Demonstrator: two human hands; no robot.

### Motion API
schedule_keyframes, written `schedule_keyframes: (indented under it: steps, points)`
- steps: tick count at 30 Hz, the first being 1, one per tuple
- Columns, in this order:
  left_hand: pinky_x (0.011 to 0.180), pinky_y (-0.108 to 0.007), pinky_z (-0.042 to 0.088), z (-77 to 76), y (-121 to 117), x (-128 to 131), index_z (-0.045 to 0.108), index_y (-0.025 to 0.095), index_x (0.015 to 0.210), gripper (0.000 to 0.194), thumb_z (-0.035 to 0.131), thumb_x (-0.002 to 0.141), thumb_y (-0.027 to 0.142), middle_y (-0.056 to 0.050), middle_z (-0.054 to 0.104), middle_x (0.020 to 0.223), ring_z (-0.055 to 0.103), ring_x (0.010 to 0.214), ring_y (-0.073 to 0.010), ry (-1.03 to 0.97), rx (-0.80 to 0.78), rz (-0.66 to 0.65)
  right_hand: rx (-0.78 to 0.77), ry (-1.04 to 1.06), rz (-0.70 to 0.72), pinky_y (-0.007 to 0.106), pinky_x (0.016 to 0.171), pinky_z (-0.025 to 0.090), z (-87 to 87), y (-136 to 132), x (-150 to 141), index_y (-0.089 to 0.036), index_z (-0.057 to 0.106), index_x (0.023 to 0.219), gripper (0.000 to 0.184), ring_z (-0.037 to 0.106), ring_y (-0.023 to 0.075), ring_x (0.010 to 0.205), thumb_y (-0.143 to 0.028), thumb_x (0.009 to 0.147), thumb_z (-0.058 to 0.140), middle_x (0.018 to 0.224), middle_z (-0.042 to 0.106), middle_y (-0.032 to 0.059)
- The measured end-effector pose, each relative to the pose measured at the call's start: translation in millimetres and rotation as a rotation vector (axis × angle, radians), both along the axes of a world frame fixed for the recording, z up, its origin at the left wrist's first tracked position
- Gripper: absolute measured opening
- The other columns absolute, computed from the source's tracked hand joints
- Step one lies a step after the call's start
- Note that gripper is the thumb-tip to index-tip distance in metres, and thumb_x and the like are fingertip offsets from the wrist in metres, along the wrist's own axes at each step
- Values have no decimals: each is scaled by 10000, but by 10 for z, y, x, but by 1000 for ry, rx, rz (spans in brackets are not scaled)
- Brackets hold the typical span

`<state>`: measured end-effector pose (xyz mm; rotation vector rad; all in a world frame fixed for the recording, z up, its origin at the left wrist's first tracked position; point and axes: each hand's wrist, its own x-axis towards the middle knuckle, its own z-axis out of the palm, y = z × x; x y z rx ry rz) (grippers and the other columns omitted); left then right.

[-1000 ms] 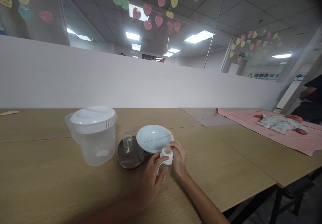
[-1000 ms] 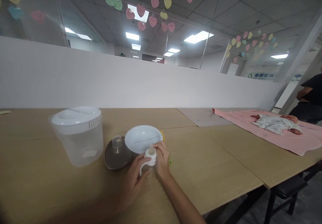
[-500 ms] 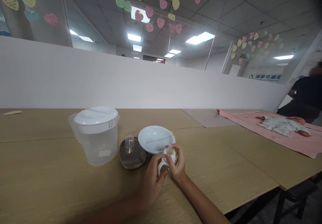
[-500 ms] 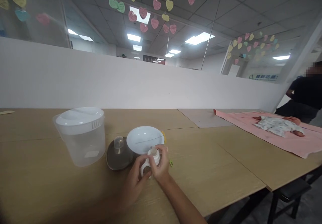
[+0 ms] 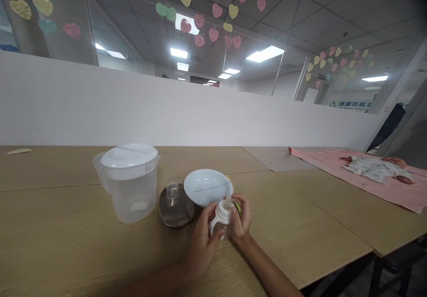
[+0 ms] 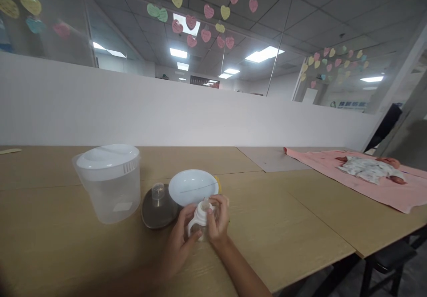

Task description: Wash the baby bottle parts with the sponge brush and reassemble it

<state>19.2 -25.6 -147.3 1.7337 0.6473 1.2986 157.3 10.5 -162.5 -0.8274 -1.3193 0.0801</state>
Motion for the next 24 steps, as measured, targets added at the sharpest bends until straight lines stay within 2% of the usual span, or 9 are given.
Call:
schedule_keyframes:
  steps: [3,5,10,13,15,19,22,24]
  points:
    - [1019,-406,351,-3,11,-1,354,186,1280,487,534,844,309,-117,463,1311,441,1206,-242,-18,18,21,110,14,-83,418,808,393,-4,1,20,-198,490,1018,243,525,211,830,-347,830,451,807,571,50]
    - [1019,-411,346,-8,28,-4,355,186,1282,484,527,848,316,-119,459,1313,435,1210,-246,-28,23,57,188,-54,-129,445,835,368,18,-18,29,-209,496,989,205,515,216,823,-312,815,464,749,572,34]
    - [1014,-419,344,4,51,-11,414,175,1255,455,528,848,341,-123,485,1285,442,1195,-260,-20,29,100,280,-278,-121,472,830,363,88,-83,28,-230,508,934,163,518,183,675,-213,774,485,657,535,-10]
    - [1017,-415,340,24,39,-11,426,178,1253,457,529,846,359,-119,490,1281,438,1196,-262,-24,29,92,221,-195,-98,422,760,410,104,-85,23,-222,510,931,148,528,189,713,-208,785,488,707,534,11]
    - [1017,-415,339,32,30,-10,423,175,1257,469,530,844,371,-121,490,1280,440,1194,-264,-32,27,84,134,-105,-70,395,752,434,112,-72,17,-211,506,993,195,543,204,810,-238,800,494,827,561,48]
    - [1023,-415,332,26,25,-11,421,169,1263,475,524,847,373,-126,483,1287,431,1204,-265,-32,11,85,-37,-67,102,430,879,419,150,-65,-9,-191,430,1165,352,539,242,1024,-297,832,473,1091,571,115]
    - [1026,-409,335,13,27,-12,413,178,1275,480,521,849,371,-118,471,1308,428,1213,-261,-37,10,77,-124,-82,274,413,865,445,171,-81,-31,-195,370,1226,396,567,237,1007,-299,853,454,1097,588,118]
    - [1035,-411,329,6,29,-14,407,188,1285,481,515,853,369,-110,461,1324,419,1224,-259,-35,10,77,-153,-75,312,386,836,467,170,-89,-39,-198,362,1234,403,575,229,988,-293,855,460,1081,587,114]
